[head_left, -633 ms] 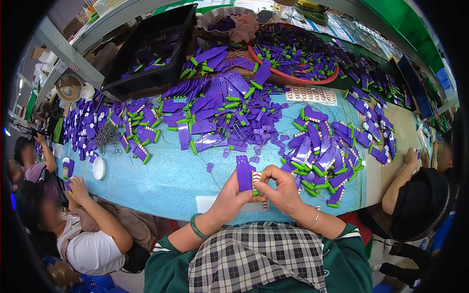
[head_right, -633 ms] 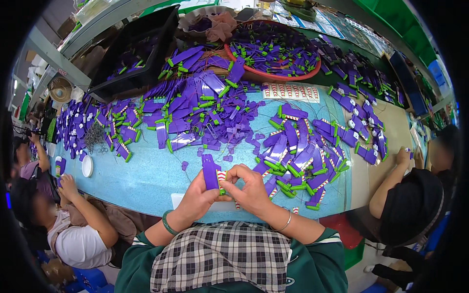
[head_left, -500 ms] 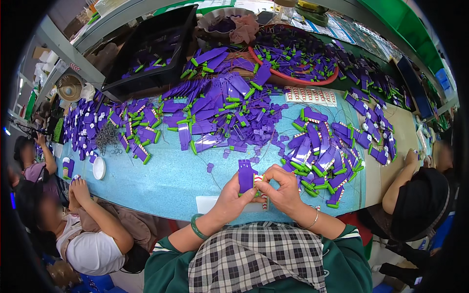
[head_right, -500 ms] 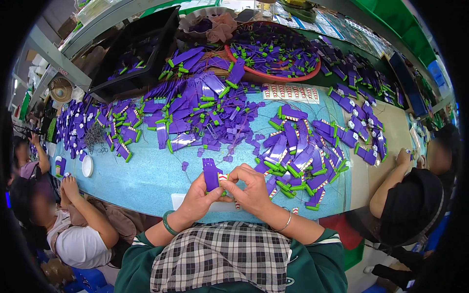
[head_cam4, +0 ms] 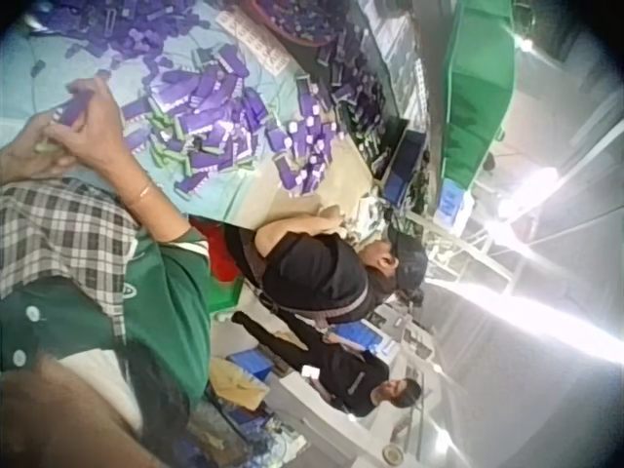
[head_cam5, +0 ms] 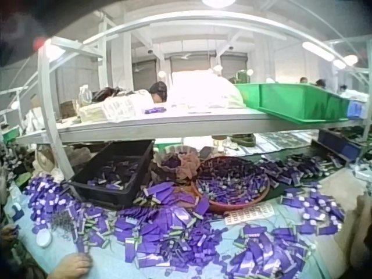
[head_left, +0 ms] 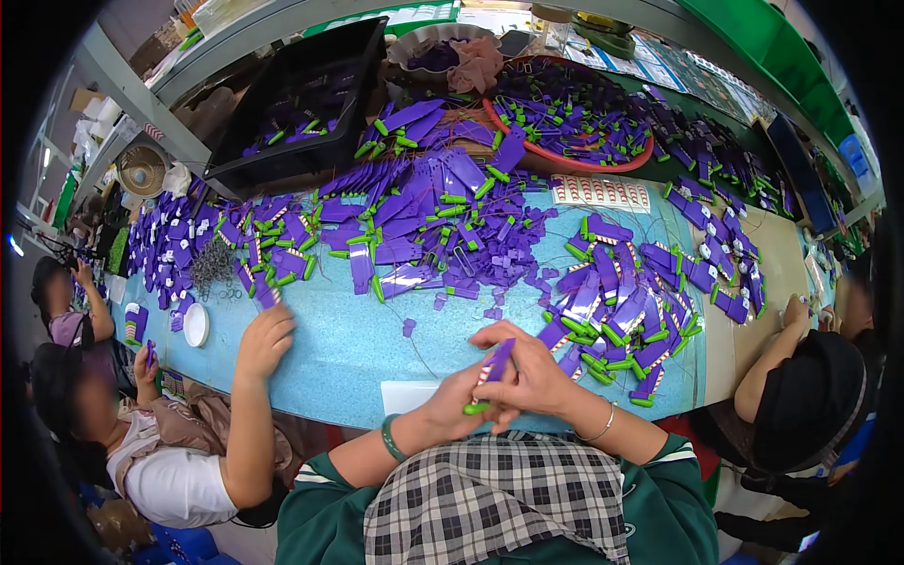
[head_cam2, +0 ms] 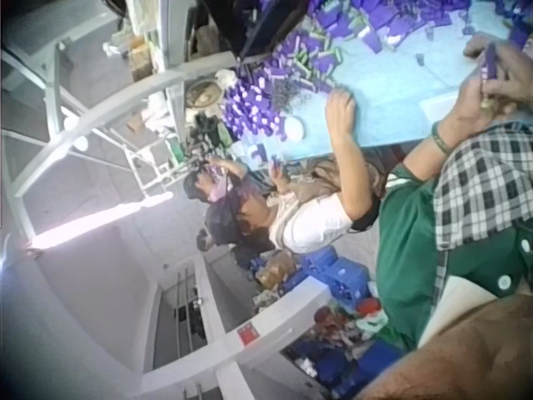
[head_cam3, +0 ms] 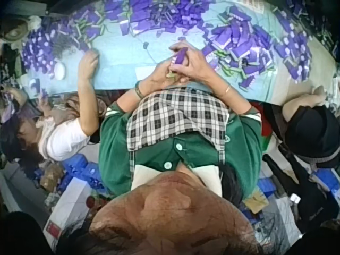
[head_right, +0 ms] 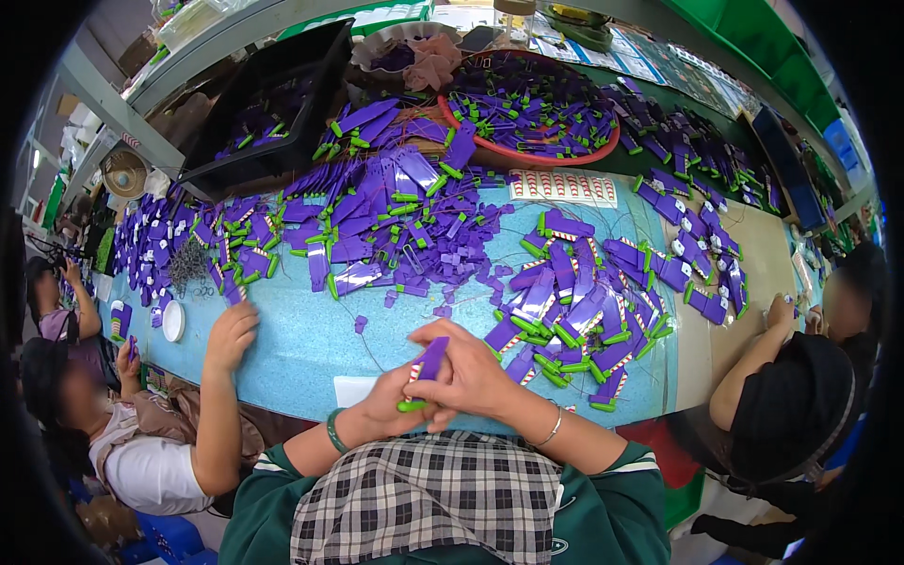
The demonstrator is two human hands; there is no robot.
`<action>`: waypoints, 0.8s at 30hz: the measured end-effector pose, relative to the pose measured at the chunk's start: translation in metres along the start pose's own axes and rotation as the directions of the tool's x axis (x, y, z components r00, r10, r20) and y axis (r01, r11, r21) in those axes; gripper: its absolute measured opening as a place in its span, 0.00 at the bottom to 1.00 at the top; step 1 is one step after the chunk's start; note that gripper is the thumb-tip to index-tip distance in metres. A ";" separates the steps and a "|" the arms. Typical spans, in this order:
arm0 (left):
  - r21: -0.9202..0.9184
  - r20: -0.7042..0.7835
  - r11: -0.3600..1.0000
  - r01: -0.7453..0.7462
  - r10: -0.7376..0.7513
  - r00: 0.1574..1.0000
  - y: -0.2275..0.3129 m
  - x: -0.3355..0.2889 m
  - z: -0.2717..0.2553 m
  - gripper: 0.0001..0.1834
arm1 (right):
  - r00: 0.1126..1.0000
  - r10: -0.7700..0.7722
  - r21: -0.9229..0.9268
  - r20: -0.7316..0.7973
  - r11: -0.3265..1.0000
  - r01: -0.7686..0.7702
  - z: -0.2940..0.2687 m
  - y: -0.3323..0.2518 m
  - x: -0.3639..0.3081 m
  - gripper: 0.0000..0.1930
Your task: The person sits at a factory workstation and assembles small purple and green plastic components by hand. They repeatedly pick up a purple piece, attach a green piece, and place the finished unit on the table.
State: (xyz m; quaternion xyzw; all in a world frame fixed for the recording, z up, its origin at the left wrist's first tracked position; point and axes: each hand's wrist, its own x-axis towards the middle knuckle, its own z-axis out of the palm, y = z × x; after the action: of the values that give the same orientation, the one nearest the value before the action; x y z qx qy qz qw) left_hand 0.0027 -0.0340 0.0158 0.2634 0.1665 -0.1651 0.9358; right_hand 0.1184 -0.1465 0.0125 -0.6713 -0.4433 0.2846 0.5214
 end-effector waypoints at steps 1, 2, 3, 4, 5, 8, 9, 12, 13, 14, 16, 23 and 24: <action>-0.033 0.046 0.998 0.051 -0.050 0.998 -0.002 0.003 -0.006 0.18 | 0.998 0.004 -0.048 0.064 0.999 -0.001 -0.001 -0.001 0.001 0.24; -0.063 0.093 0.993 0.102 -0.096 0.991 -0.005 0.007 -0.017 0.18 | 0.997 -0.034 -0.006 0.068 0.999 0.035 -0.001 0.002 0.001 0.21; -0.090 0.141 0.984 0.154 -0.140 0.980 -0.007 0.010 -0.023 0.17 | 0.998 0.003 0.060 0.061 0.998 -0.007 -0.001 0.000 0.000 0.20; -0.073 0.209 0.988 0.133 -0.115 0.971 -0.009 0.012 -0.023 0.18 | 0.997 0.044 0.127 0.057 0.991 -0.051 -0.001 -0.002 -0.004 0.19; -0.077 0.251 0.986 0.146 -0.123 0.960 -0.009 0.011 -0.022 0.19 | 0.995 0.086 0.193 0.055 0.977 -0.095 -0.001 -0.003 -0.007 0.18; -0.089 0.397 0.980 0.177 -0.128 0.909 -0.003 0.009 -0.021 0.19 | 0.994 0.029 0.374 0.101 0.925 -0.065 -0.005 0.006 -0.006 0.15; 0.132 0.243 0.990 -0.045 0.012 0.970 -0.001 0.007 -0.019 0.17 | 0.997 0.034 0.433 0.073 0.899 -0.062 -0.006 0.003 -0.006 0.15; 0.678 0.112 0.586 -0.443 0.513 0.851 0.019 -0.013 0.010 0.10 | 0.997 0.072 0.613 -0.024 0.789 -0.042 -0.009 -0.005 -0.003 0.16; 0.893 0.208 0.196 -0.405 0.618 0.758 0.020 -0.018 -0.007 0.08 | 0.993 0.115 0.625 -0.026 0.777 -0.073 -0.012 -0.006 -0.003 0.16; 0.860 0.439 -0.135 -0.493 0.689 0.577 0.028 -0.015 -0.008 0.09 | 0.987 0.157 0.637 -0.022 0.763 -0.107 -0.016 -0.005 -0.002 0.15; 0.692 0.720 -0.582 -0.428 0.600 0.349 0.042 -0.013 -0.006 0.11 | 0.979 0.202 0.646 0.022 0.745 -0.168 -0.018 -0.008 -0.001 0.12; 0.435 0.895 -0.843 -0.315 0.367 0.252 0.036 -0.011 -0.012 0.12 | 0.957 0.263 0.710 0.124 0.650 -0.271 -0.008 -0.008 0.002 0.05; 0.422 0.902 -0.839 -0.344 0.352 0.249 0.035 -0.012 -0.013 0.12 | 0.956 0.265 0.709 0.127 0.649 -0.274 -0.008 -0.007 0.002 0.06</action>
State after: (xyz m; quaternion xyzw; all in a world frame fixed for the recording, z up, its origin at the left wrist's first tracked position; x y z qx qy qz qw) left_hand 0.0031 0.0037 0.0252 0.8674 -0.2335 0.4043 0.1721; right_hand 0.1235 -0.1476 0.0219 -0.4698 -0.1943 0.5133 0.6914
